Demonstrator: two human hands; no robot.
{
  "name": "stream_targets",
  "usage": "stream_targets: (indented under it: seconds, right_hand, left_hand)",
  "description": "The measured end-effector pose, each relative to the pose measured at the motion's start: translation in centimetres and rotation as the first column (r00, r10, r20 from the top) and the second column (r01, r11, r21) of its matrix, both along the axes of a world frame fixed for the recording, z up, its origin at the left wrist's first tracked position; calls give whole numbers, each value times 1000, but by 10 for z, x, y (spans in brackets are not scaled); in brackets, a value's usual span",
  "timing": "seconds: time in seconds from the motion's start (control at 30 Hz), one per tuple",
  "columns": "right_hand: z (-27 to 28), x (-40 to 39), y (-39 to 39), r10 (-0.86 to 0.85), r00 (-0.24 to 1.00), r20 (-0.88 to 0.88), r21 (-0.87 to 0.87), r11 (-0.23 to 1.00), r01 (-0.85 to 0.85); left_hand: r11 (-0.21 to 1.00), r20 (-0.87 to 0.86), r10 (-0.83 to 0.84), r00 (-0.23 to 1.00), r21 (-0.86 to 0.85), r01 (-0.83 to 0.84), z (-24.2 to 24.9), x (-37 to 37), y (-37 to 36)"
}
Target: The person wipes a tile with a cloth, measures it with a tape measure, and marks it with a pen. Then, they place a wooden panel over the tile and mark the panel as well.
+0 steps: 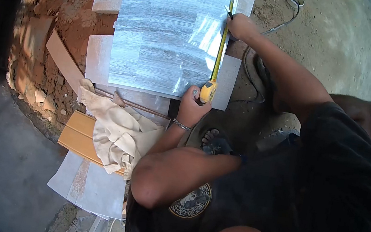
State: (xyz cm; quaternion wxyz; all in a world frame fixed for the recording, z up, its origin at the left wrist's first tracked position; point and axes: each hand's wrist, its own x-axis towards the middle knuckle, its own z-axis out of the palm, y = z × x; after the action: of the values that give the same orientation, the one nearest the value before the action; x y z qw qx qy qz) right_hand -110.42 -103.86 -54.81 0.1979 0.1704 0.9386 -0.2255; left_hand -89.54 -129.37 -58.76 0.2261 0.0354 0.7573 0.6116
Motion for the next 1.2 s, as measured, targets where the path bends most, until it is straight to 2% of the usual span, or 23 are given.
stream_targets:
  seconds: [0.07,0.2,0.3,0.4,0.47,0.53,0.6,0.7,0.73,0.8,0.97,1.03,1.07,1.2]
  right_hand:
    - [-16,-14,10,58,998,3,20,998,-58]
    - [-19,-23,15,46,998,44,-21,999,-45]
    - [-14,-20,15,57,997,54,-10,998,-57]
    - [-17,-11,10,47,999,-1,44,998,-47]
    - [-25,-11,13,82,997,8,21,996,-83]
    - [-26,-11,15,111,994,19,21,994,-112]
    - [-26,-10,17,148,988,34,23,989,-149]
    - [-31,-3,22,162,984,72,-16,987,-161]
    - [-36,1,24,142,988,61,-65,988,-138]
    - [-25,10,20,118,993,24,-119,986,-114]
    - [-32,17,15,115,993,-35,-60,991,-117]
    - [-35,20,15,65,997,-35,-74,995,-67]
    - [-36,22,16,56,998,-30,-75,995,-58]
    - [-25,25,12,81,996,-21,-86,993,-83]
  left_hand:
    - [978,-51,-13,999,-207,2,18,-14,17]
    - [985,39,8,999,-172,-2,35,-22,32]
    - [973,36,14,999,-232,-5,21,-17,29]
    - [985,10,31,999,-170,-29,2,-10,14]
    - [982,-178,33,983,-180,-66,2,-6,12]
    - [990,-123,58,991,-117,-72,-3,-4,8]
    - [996,20,60,998,-60,-59,-3,-1,2]
    - [994,86,105,991,29,-108,5,6,1]
    - [993,94,114,989,28,-117,6,9,-4]
    - [976,26,38,999,-218,-32,7,11,-8]
    - [974,-74,150,986,-161,-160,13,14,-8]
    - [971,-108,123,986,-192,-142,16,12,-8]
    - [968,-9,120,993,-220,-119,20,11,-9]
    - [970,38,115,993,-222,-104,26,10,-7]
